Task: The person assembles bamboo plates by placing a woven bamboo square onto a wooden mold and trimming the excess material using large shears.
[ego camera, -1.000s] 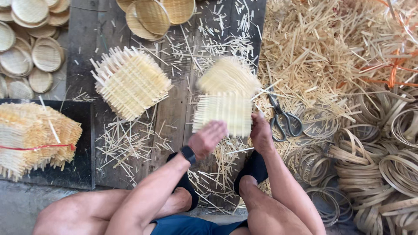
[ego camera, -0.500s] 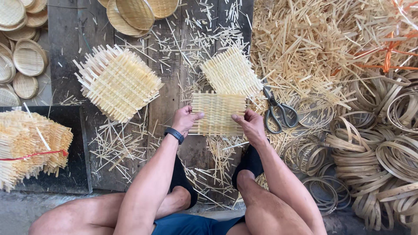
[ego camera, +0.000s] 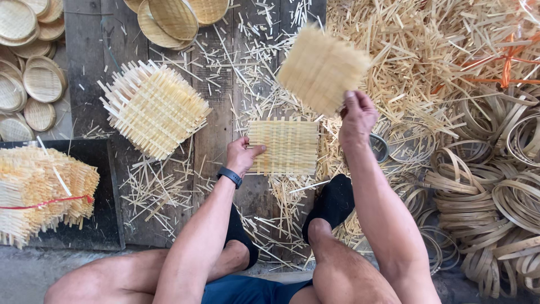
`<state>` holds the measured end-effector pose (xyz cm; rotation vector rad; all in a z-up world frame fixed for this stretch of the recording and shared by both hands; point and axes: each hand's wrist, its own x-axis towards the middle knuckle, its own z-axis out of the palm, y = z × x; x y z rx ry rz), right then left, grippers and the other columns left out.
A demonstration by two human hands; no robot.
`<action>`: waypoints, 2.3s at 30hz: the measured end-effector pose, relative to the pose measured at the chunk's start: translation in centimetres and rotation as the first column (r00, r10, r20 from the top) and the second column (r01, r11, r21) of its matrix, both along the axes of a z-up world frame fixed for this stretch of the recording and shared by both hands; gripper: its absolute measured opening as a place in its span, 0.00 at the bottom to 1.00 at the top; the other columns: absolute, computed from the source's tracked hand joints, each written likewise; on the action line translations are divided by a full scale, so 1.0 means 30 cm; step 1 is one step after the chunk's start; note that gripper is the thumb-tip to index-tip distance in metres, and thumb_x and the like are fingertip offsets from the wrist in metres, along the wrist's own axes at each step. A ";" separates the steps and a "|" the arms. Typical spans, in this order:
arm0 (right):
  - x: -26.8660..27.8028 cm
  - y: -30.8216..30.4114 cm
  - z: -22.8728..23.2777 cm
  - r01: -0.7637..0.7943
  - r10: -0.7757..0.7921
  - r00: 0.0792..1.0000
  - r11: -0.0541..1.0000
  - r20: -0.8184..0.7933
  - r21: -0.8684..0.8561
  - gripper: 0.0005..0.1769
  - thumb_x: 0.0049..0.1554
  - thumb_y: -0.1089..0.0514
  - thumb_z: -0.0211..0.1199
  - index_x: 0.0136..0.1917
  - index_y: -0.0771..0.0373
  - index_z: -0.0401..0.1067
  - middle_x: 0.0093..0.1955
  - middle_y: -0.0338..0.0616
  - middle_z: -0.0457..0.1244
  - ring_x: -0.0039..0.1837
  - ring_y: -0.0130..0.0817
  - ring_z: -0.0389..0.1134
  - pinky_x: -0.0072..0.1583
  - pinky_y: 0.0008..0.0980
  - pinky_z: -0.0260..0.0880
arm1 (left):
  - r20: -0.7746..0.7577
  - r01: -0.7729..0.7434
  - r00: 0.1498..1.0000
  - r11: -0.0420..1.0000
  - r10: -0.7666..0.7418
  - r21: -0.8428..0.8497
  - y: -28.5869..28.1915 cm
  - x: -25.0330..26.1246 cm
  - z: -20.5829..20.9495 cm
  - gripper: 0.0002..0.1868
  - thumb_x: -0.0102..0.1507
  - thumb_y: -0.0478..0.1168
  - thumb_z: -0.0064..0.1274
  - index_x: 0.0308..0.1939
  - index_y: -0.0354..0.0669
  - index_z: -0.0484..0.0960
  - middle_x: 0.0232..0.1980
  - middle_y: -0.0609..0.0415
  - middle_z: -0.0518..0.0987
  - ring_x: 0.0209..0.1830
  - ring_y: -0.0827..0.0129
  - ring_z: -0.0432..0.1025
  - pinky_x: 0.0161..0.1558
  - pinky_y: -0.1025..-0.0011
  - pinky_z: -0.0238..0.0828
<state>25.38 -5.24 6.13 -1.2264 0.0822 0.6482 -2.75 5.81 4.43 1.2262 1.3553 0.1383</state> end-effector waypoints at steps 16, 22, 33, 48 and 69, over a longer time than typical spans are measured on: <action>-0.192 -0.002 0.122 -0.386 0.617 0.744 0.711 0.258 -0.587 0.23 0.61 0.55 0.65 0.64 0.70 0.68 0.53 0.51 0.69 0.51 0.34 0.72 0.53 0.35 0.77 | 0.048 0.005 0.999 0.997 -0.009 0.083 -0.018 -0.030 -0.096 0.29 0.54 0.36 0.71 0.56 0.25 0.79 0.45 0.47 0.85 0.40 0.73 0.77 0.42 0.75 0.74; -0.226 -0.157 -0.004 -0.604 0.647 0.753 0.607 -0.121 -0.516 0.18 0.53 0.60 0.73 0.54 0.71 0.76 0.45 0.49 0.71 0.44 0.30 0.70 0.49 0.31 0.74 | 0.066 -0.014 0.998 0.998 0.010 0.054 -0.015 -0.018 -0.041 0.25 0.55 0.33 0.70 0.53 0.29 0.79 0.46 0.48 0.85 0.40 0.74 0.78 0.44 0.76 0.76; -0.270 -0.184 -0.103 -0.517 0.528 0.843 0.744 -0.102 -0.423 0.15 0.50 0.61 0.77 0.49 0.71 0.78 0.41 0.45 0.71 0.39 0.26 0.69 0.42 0.24 0.72 | 0.203 -0.047 0.977 0.998 0.056 -0.050 -0.001 -0.047 -0.056 0.19 0.56 0.30 0.66 0.50 0.31 0.81 0.47 0.48 0.85 0.42 0.73 0.79 0.48 0.76 0.77; 0.190 -0.571 -0.188 0.163 0.833 0.552 -0.066 0.035 -0.984 0.20 0.55 0.65 0.62 0.62 0.63 0.72 0.63 0.56 0.62 0.64 0.45 0.61 0.66 0.43 0.62 | -0.091 -0.136 0.985 0.984 0.147 0.116 0.025 -0.059 0.071 0.47 0.56 0.42 0.71 0.71 0.34 0.60 0.56 0.42 0.79 0.55 0.65 0.75 0.57 0.69 0.71; 0.428 -0.750 0.319 0.575 0.582 0.358 0.478 0.730 -0.663 0.08 0.55 0.57 0.70 0.43 0.62 0.74 0.42 0.49 0.68 0.46 0.48 0.71 0.47 0.46 0.69 | 0.148 -0.083 0.988 0.712 -0.030 0.697 -0.055 0.026 0.253 0.15 0.70 0.35 0.62 0.59 0.36 0.79 0.54 0.49 0.81 0.48 0.70 0.76 0.50 0.74 0.77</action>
